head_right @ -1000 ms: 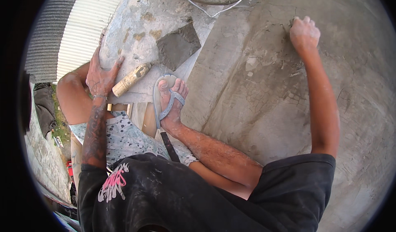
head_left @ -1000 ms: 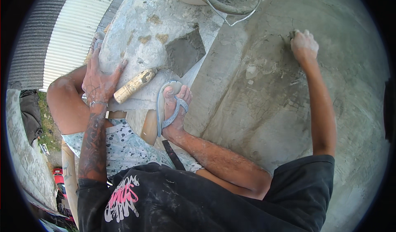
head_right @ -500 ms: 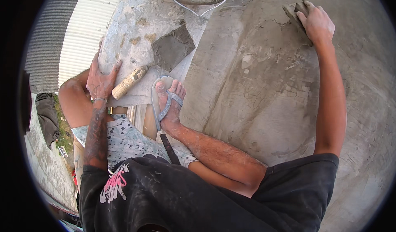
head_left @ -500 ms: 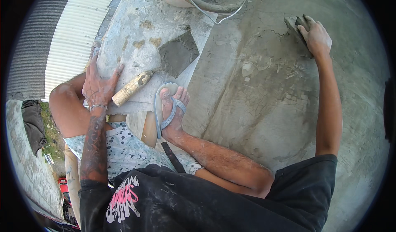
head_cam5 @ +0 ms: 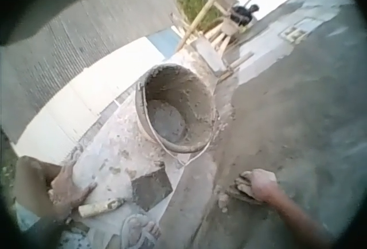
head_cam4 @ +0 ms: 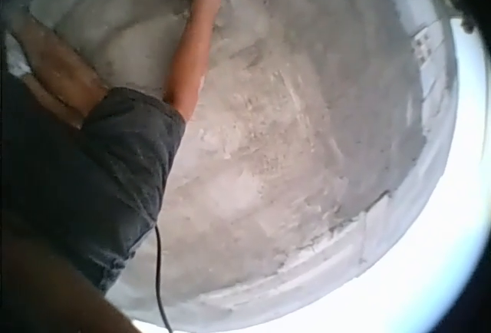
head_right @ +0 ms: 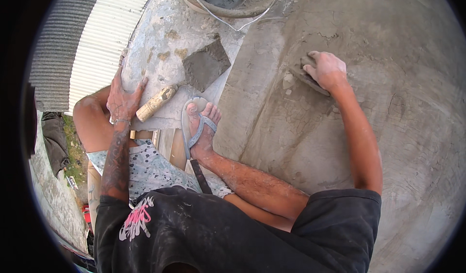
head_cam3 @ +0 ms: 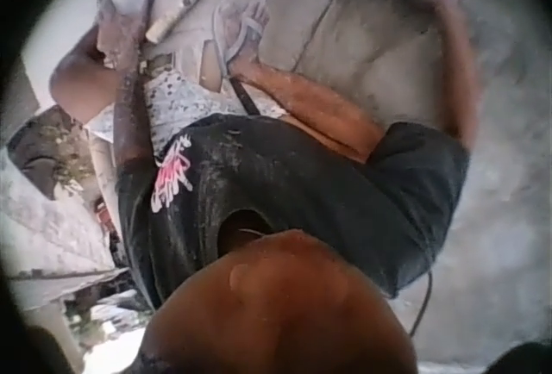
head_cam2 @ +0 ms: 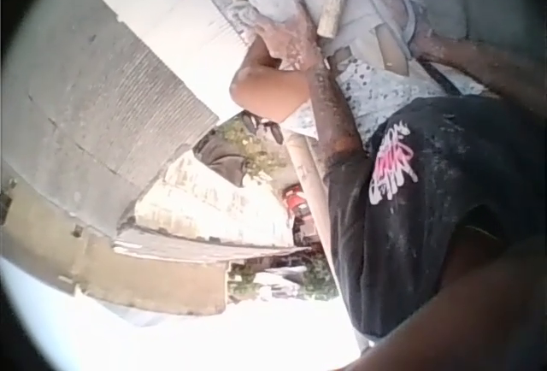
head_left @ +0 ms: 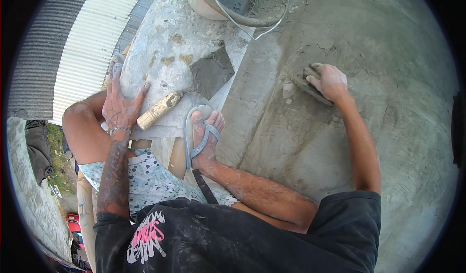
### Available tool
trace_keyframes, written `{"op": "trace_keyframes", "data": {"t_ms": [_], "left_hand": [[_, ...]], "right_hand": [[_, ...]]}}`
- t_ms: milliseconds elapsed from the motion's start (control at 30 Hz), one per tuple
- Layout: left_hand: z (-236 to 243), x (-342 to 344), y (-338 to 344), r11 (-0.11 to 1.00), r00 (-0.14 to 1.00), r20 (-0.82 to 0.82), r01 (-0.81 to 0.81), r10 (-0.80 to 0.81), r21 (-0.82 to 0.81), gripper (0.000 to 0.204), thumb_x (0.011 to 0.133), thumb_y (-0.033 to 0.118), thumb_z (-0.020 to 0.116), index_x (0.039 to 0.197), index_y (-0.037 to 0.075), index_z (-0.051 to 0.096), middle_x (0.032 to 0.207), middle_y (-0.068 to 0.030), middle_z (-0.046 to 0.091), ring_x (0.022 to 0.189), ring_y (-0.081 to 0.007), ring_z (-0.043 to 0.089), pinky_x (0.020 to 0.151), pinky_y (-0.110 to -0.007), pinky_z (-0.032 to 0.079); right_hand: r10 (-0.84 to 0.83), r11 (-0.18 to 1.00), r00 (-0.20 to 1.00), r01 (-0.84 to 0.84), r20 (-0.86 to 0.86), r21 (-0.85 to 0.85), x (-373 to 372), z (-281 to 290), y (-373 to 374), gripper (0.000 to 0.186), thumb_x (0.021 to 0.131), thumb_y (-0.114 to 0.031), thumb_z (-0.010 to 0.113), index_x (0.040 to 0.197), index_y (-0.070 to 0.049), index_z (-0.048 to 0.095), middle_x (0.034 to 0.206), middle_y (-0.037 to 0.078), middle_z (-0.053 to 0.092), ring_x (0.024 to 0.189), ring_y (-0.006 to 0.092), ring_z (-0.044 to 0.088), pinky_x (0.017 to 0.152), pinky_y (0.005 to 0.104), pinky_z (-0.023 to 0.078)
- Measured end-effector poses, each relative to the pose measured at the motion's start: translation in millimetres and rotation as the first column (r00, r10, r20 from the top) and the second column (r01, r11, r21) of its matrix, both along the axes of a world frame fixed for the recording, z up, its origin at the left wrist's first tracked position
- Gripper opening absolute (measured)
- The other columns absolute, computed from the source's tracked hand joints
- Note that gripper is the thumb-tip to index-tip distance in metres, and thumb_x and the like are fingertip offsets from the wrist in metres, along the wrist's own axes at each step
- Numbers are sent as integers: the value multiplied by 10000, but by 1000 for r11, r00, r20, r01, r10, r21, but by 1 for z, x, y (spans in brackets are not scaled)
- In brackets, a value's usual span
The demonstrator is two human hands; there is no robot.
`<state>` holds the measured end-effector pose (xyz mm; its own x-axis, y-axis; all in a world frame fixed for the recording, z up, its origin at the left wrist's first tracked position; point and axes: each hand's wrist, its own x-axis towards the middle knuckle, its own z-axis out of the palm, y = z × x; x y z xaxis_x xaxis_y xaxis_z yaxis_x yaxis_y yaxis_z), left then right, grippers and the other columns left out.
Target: The recorder is applying mortar/plaster to a wall and smoothing it with a trowel and float.
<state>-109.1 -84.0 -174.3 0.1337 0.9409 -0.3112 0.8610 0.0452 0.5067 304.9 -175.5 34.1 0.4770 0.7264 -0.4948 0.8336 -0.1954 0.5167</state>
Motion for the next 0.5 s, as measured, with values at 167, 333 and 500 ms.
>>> {"op": "trace_keyframes", "data": {"t_ms": [167, 333, 500], "left_hand": [[3, 3, -1, 1000, 1000, 0, 5, -5, -21, 762, 690, 511, 676, 1312, 168, 400, 1205, -120, 539, 1048, -286, 568, 835, -387, 481], [-3, 3, 1, 1000, 1000, 4, -10, 10, -15, 763, 703, 502, 672, 1311, 131, 398, 1215, -135, 536, 1073, -298, 550, 875, -398, 452], [-1, 0, -1, 1000, 999, 34, 13, -13, 4, 760, 696, 499, 676, 1312, 156, 395, 1229, -130, 518, 1059, -292, 559, 851, -393, 471]], "right_hand": [[203, 928, 953, -260, 224, 267, 57, 22, 47, 377, 804, -350, 593, 1124, -151, 580, 1022, 101, 606, 983, 263, 567, 820, 391, 466], [162, 977, 893, -206, 420, 59, 81, -7, 59, 317, 810, -323, 584, 1073, -146, 591, 988, 98, 615, 983, 269, 564, 786, 380, 484], [115, 989, 969, -133, 219, 69, 43, -48, 24, 283, 785, -313, 601, 1006, -137, 613, 972, 111, 631, 980, 270, 572, 798, 380, 486]]}}
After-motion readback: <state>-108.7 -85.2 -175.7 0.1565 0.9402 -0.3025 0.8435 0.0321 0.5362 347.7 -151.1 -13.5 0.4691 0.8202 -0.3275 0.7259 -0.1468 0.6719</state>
